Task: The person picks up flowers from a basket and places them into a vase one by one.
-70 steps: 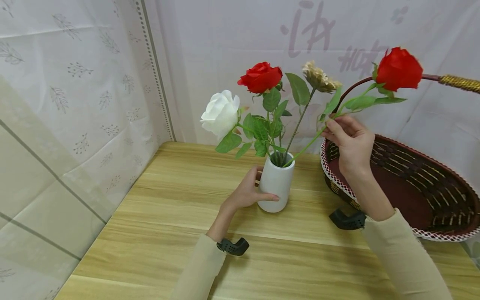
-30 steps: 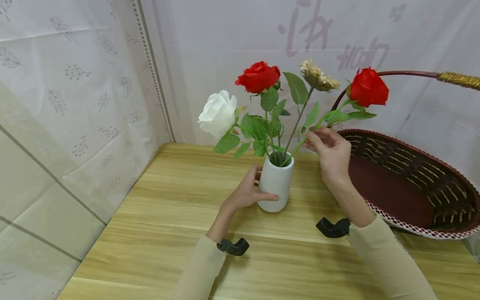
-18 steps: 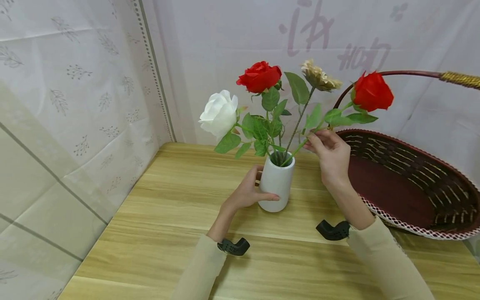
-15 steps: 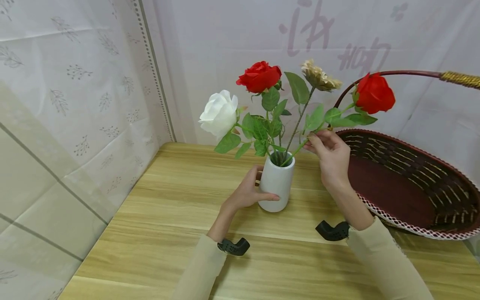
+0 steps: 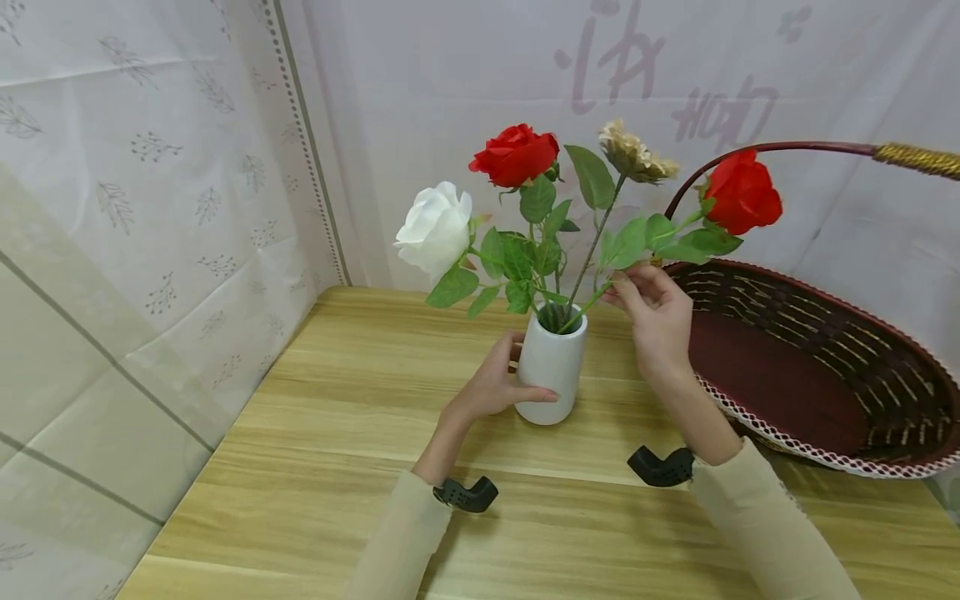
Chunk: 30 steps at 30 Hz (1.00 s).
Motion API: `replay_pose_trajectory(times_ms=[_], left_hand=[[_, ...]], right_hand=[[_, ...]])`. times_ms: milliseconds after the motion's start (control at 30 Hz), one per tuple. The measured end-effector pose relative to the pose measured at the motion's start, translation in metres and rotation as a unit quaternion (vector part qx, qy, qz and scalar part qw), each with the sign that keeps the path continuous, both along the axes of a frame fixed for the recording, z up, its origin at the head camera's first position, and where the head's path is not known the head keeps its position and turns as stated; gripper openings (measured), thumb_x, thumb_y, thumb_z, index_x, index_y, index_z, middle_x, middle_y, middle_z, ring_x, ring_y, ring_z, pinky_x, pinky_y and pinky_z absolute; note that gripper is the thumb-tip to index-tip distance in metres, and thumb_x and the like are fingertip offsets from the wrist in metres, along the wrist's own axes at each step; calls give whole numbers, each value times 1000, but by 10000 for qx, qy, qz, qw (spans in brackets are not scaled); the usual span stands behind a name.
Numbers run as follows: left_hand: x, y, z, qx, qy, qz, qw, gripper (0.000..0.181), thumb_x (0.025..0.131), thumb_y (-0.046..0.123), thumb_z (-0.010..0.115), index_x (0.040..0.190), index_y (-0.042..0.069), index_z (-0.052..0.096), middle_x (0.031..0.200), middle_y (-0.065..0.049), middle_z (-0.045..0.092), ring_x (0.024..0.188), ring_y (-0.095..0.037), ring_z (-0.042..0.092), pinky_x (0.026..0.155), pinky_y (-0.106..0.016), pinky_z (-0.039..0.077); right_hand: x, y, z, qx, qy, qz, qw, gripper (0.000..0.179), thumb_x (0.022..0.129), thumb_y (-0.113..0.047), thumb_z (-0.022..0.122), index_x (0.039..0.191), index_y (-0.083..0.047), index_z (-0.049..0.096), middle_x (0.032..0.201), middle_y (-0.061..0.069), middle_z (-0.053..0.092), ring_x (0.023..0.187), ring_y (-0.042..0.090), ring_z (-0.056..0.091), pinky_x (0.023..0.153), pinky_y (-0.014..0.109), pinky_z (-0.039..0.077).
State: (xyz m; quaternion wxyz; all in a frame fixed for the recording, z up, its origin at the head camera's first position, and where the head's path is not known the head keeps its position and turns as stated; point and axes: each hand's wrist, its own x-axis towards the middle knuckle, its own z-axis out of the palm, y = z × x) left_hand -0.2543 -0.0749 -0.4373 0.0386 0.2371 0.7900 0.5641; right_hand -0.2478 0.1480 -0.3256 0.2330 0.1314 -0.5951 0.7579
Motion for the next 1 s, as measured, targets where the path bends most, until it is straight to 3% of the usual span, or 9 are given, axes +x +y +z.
replay_pose_trajectory(times_ms=[433, 1000], left_hand=[[0, 0, -1, -30, 118, -14, 9999, 88, 75, 24, 93, 144, 11, 40, 130, -6, 51, 111, -19, 55, 92, -39, 49], [0, 0, 0, -20, 55, -9, 10000, 87, 75, 24, 93, 142, 12, 40, 131, -4, 50, 112, -19, 55, 93, -40, 48]], right_hand=[[0, 3, -8, -53, 398, 175, 9990, 13, 95, 4, 66, 108, 5, 69, 97, 10, 69, 87, 20, 69, 81, 33, 58], [3, 11, -14, -210, 411, 480, 9978, 18, 96, 3, 65, 114, 6, 69, 106, 13, 71, 92, 21, 70, 86, 35, 57]])
